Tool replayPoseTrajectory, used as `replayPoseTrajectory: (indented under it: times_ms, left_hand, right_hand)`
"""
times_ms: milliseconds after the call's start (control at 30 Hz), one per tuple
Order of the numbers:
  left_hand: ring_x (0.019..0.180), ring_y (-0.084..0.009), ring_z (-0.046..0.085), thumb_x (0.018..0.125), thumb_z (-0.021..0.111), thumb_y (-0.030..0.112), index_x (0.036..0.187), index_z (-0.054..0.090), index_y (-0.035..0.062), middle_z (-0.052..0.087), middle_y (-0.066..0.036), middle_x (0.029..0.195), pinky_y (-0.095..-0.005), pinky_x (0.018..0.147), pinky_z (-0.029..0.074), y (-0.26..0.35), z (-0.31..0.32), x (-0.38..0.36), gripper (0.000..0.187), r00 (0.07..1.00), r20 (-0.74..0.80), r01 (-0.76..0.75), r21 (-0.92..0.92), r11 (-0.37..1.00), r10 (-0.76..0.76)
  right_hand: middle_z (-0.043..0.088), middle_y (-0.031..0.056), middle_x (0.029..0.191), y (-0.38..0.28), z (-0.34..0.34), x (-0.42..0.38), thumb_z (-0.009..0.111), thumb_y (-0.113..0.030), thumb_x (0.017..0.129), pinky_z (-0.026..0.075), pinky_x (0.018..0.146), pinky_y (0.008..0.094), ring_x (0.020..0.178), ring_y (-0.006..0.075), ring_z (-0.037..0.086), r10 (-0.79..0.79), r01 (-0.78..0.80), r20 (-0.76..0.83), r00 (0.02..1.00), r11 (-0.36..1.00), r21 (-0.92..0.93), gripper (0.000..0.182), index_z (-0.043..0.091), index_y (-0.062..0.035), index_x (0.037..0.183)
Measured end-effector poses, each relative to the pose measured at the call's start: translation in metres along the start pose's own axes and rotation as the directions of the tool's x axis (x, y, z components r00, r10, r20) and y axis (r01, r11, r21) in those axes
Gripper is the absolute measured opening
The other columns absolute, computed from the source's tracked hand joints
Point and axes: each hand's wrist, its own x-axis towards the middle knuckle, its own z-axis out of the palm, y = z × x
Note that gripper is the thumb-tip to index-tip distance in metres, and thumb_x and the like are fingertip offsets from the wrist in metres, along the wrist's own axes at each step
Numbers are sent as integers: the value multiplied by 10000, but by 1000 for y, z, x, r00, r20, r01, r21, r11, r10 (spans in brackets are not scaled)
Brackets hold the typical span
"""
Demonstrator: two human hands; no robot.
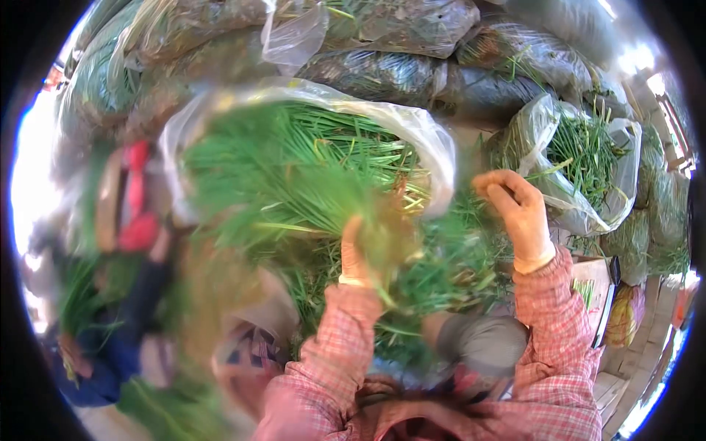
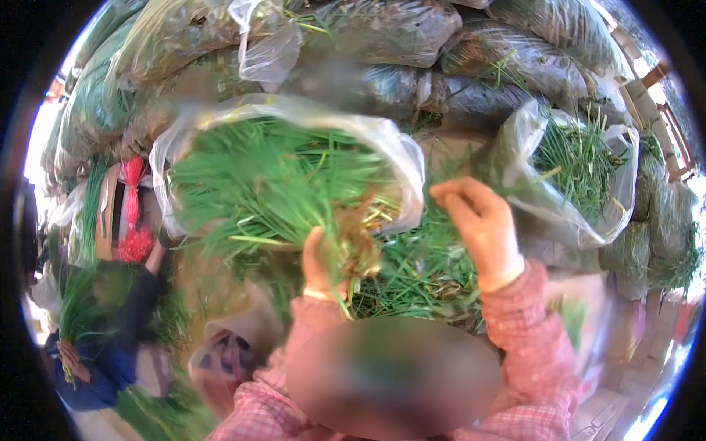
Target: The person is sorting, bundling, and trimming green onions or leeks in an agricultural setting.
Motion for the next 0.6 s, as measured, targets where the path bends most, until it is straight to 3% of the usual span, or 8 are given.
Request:
replayPoseTrajectory:
  times_ms: [133,200,233,267,333,433,467,600]
  left_hand:
    - [842,-242,589,738,564,533,1165,495,42,583,-139,999,-436,748,502,-4,-7,-6,655,996,-76,52,0,999,-52]
    - [856,-244,585,737,557,553,1191,483,55,571,-146,1048,-436,743,502,-4,0,-15,679,989,-144,45,22,999,-42]
    - [1091,-282,488,799,548,436,1261,421,90,487,-117,1225,-414,942,401,0,-28,-11,591,977,158,156,-93,983,-140]
    - [1087,-283,489,798,546,445,1260,423,87,489,-119,1222,-416,933,405,2,-22,-15,598,988,75,140,-41,989,-137]
    - [1081,-286,491,796,542,463,1258,425,80,494,-124,1217,-422,916,413,5,-9,-25,611,990,-87,120,61,991,-115]
    - [960,-240,550,806,563,408,1174,497,72,573,-98,1078,-379,806,467,1,-18,-24,503,991,-63,123,84,989,-118]
    - [891,-215,560,810,570,376,1135,517,71,587,-79,1018,-348,746,474,0,-24,-24,449,990,-87,126,140,982,-115]
    - [595,-111,549,819,591,231,987,577,65,608,0,794,-204,490,440,3,-40,-20,237,972,-141,213,188,959,-188]
  right_hand:
    - [631,79,780,30,17,30,533,-177,829,453,693,263,733,138,576,-17,72,268,963,978,-196,201,641,-21,897]
    - [635,82,749,63,37,44,516,-318,835,460,669,277,728,156,594,237,-145,409,882,959,-242,322,641,-26,888]
    - [632,99,751,47,47,42,528,-287,827,465,668,284,713,168,600,374,-199,470,800,903,-380,304,633,-10,892]
    - [628,116,753,31,56,41,541,-257,820,470,666,291,699,181,605,505,-227,504,701,828,-513,286,624,6,895]
    - [627,124,795,46,68,30,564,-280,796,483,676,296,687,203,606,323,57,711,625,889,-454,326,602,0,957]
    - [603,176,656,126,113,-20,470,-192,771,493,604,394,639,295,622,-126,518,571,811,608,-602,293,545,61,898]
    - [592,169,619,88,108,-30,482,-157,743,492,586,390,600,274,622,3,456,543,840,539,-708,298,532,84,912]
    - [574,105,558,70,110,-48,534,-149,667,456,461,343,503,207,599,-51,503,539,841,439,-744,377,504,108,940]
